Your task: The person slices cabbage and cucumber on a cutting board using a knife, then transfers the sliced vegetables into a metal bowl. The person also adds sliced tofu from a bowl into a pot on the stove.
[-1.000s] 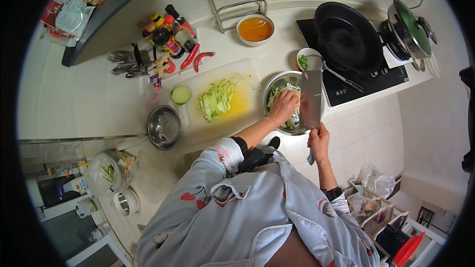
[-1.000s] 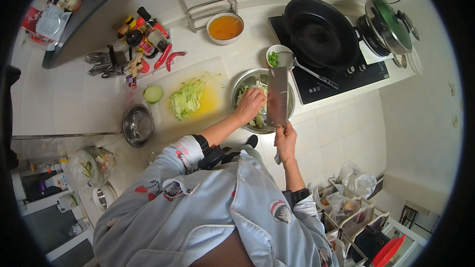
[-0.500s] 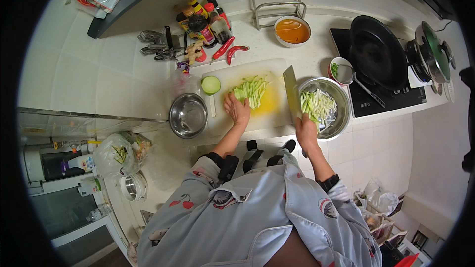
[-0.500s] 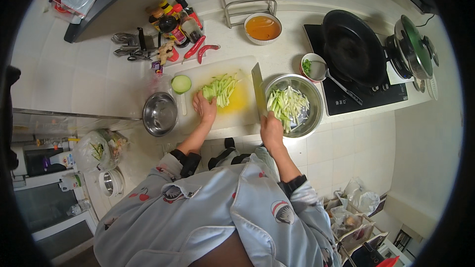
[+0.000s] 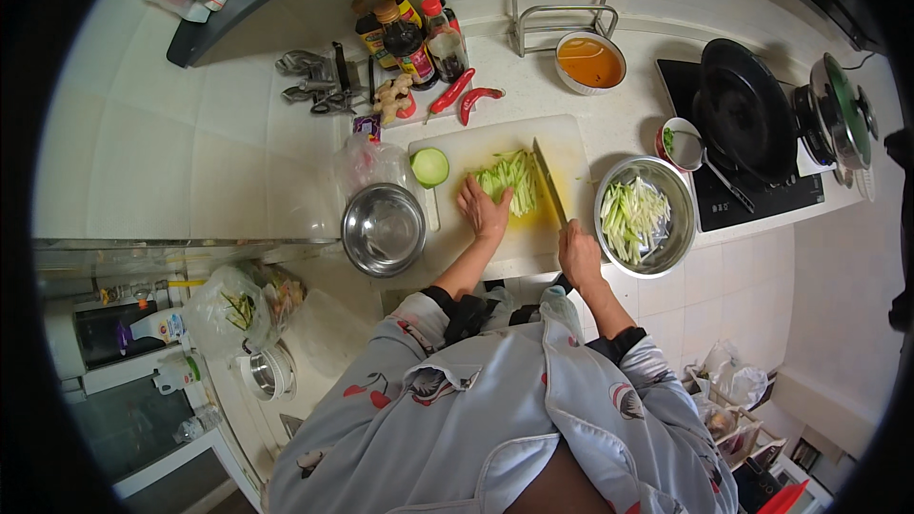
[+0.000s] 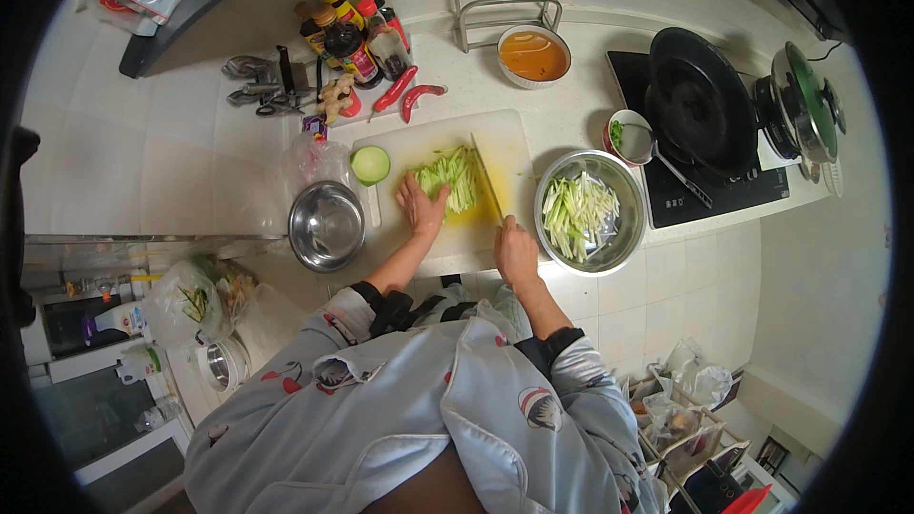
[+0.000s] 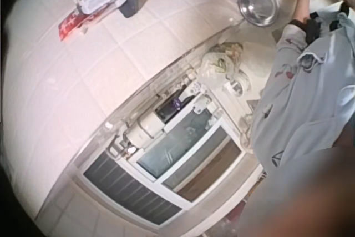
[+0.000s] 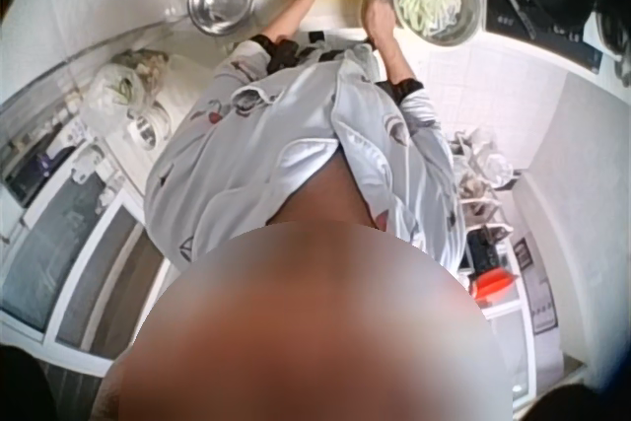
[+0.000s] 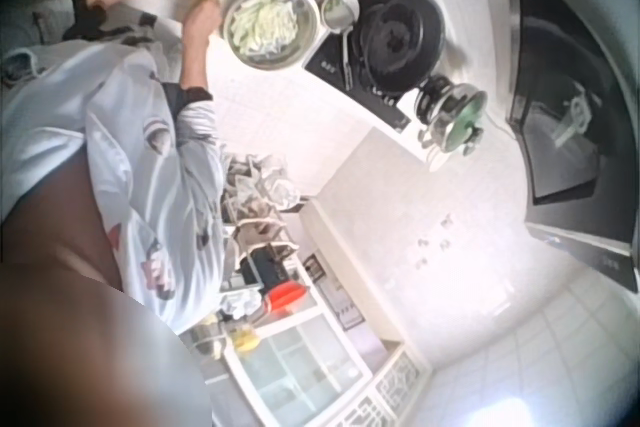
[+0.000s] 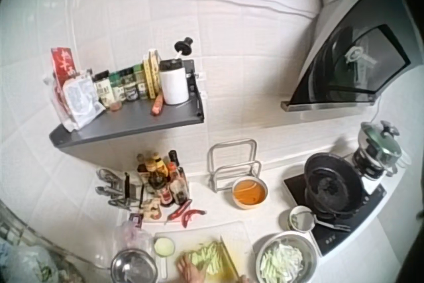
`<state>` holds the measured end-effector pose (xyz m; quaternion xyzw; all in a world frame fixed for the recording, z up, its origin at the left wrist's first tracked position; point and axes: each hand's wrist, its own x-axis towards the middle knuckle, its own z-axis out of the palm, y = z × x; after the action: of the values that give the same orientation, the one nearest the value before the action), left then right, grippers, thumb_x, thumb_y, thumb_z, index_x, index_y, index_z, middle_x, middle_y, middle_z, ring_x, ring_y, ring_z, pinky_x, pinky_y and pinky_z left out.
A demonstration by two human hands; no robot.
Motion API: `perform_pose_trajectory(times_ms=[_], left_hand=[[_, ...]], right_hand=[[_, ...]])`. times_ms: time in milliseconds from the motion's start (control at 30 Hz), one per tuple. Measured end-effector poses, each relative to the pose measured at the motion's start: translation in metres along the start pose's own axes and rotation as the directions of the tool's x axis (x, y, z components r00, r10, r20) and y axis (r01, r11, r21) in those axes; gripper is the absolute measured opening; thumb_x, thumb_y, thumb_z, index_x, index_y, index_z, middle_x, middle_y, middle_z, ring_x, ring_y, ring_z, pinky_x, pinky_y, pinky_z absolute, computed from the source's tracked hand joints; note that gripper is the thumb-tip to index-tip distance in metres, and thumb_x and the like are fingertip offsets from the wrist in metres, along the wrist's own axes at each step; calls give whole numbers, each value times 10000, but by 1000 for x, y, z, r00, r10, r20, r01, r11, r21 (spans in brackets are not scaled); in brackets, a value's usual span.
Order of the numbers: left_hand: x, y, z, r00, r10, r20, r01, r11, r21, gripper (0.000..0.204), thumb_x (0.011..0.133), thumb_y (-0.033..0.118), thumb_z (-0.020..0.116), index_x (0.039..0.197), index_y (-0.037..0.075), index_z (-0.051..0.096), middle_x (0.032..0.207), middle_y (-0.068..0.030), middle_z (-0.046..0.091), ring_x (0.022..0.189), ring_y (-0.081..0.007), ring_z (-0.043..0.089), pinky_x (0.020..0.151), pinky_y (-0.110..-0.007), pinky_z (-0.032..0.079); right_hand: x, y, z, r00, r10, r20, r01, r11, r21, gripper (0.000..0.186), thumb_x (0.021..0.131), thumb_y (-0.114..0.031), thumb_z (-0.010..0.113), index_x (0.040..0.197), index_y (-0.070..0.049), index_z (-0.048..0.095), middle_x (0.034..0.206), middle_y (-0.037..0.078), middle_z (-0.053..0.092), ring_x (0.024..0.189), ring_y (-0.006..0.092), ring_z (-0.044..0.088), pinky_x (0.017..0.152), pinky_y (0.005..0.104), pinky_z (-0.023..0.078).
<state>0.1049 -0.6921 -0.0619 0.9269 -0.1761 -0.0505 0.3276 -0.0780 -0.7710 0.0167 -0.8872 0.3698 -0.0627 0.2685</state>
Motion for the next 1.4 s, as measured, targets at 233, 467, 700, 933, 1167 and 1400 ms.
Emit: perform_pose_trajectory(times_ms=[233, 467, 700, 933, 1167, 1400], left_hand=[[16, 1, -12, 989, 101, 107, -112, 988, 107, 735, 751, 419, 726, 1323, 45, 455, 1399, -196, 357, 1281, -365, 322, 1031, -514, 282], [20, -10, -10, 979, 199, 49, -202, 975, 91, 657, 764, 350, 721, 1288, 41, 474, 1400, -175, 375, 1269, -377, 334, 1039, -499, 290], [23, -6, -5, 954, 283, 95, -282, 959, -28, 689, 782, 386, 700, 1348, 88, 447, 1356, -141, 439, 1235, -354, 375, 1010, -508, 319], [27, 1, -8, 963, 256, 79, -244, 960, -141, 567, 737, 404, 744, 1228, 157, 605, 1282, -116, 514, 1170, -331, 445, 977, -470, 369], [19, 28, -16, 959, 284, -23, -281, 930, -236, 538, 715, 325, 782, 1189, 121, 627, 1229, -115, 561, 1112, -332, 490, 965, -440, 390], [-13, 128, -19, 894, 444, -55, -428, 812, -398, 531, 688, 270, 796, 1165, 109, 627, 1203, -115, 553, 1103, -331, 486, 937, -450, 390]], right_hand=[[-5, 10, 6, 996, 84, 11, -83, 937, 339, 187, 909, -140, 531, 818, 13, 474, 635, 223, 577, 559, 390, 582, 533, 476, 455], [-19, 18, 29, 881, 379, 284, -432, 398, 809, 131, 948, -148, 493, 872, -42, 504, 513, 5, 444, 364, 106, 411, 347, 278, 359], [-8, 8, 62, 861, 264, 434, -497, 264, 827, 169, 928, -131, 472, 1011, -11, 557, 548, 20, 479, 387, 112, 441, 358, 272, 394], [3, -33, 85, 865, 211, 456, -494, 191, 849, 109, 926, -112, 458, 930, -26, 524, 577, 23, 471, 401, 109, 430, 366, 266, 396], [-2, -33, 55, 874, 167, 457, -480, 134, 867, 93, 936, -115, 466, 944, -34, 511, 577, 29, 468, 395, 115, 425, 378, 269, 388], [-25, 3, -18, 928, 254, 272, -323, 187, 928, 108, 962, -137, 478, 912, -42, 488, 523, 21, 441, 378, 111, 412, 379, 268, 382]])
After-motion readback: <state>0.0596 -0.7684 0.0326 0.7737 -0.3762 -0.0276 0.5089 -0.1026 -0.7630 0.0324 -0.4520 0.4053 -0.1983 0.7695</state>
